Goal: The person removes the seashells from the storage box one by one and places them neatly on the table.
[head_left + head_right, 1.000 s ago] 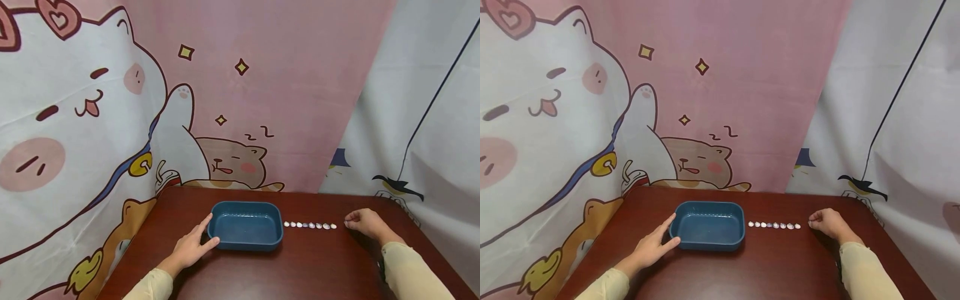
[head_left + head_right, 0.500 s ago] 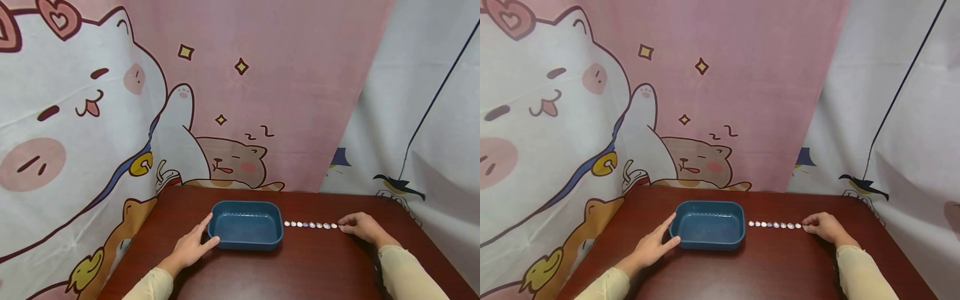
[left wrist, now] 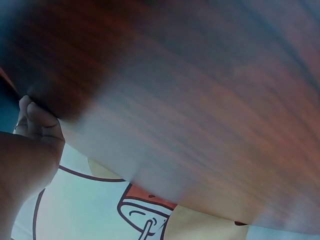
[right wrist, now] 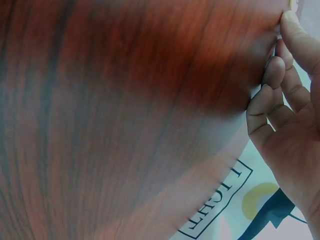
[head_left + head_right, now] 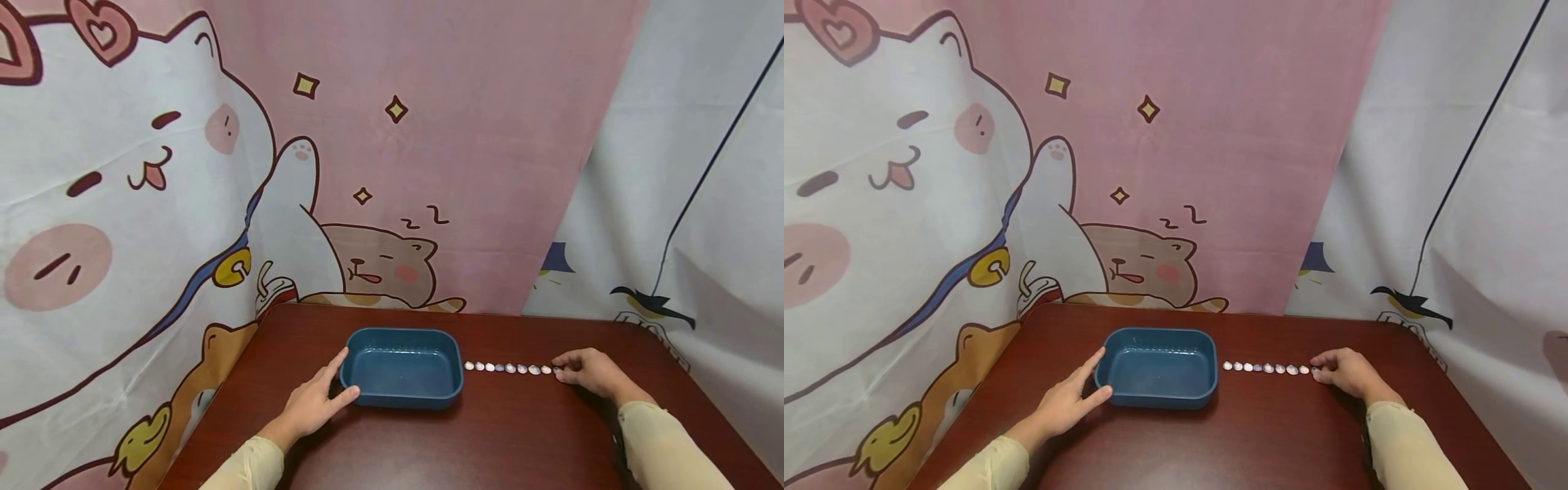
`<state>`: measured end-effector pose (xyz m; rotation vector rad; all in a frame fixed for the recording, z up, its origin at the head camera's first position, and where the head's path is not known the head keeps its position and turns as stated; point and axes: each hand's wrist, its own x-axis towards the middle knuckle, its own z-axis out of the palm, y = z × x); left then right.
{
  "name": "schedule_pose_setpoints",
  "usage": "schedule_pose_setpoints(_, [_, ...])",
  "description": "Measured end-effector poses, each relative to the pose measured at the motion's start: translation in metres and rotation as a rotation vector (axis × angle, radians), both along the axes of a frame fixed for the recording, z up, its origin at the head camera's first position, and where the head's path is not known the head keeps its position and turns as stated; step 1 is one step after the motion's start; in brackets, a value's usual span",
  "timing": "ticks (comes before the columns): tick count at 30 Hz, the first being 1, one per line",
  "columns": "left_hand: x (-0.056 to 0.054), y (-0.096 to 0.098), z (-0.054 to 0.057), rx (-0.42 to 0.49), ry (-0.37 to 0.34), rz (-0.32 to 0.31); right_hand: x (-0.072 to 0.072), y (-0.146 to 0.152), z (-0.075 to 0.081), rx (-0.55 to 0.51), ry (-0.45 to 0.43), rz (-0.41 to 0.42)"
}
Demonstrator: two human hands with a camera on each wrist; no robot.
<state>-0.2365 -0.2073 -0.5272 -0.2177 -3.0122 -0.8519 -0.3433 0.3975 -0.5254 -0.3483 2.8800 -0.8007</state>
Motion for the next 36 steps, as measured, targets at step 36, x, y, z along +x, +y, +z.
schedule_pose_setpoints(36, [-0.0003, 0.0016, -0.0014, -0.012, 0.005, 0.006, 0.0033, 0.001, -0.0013, -0.012, -0.025, -0.015])
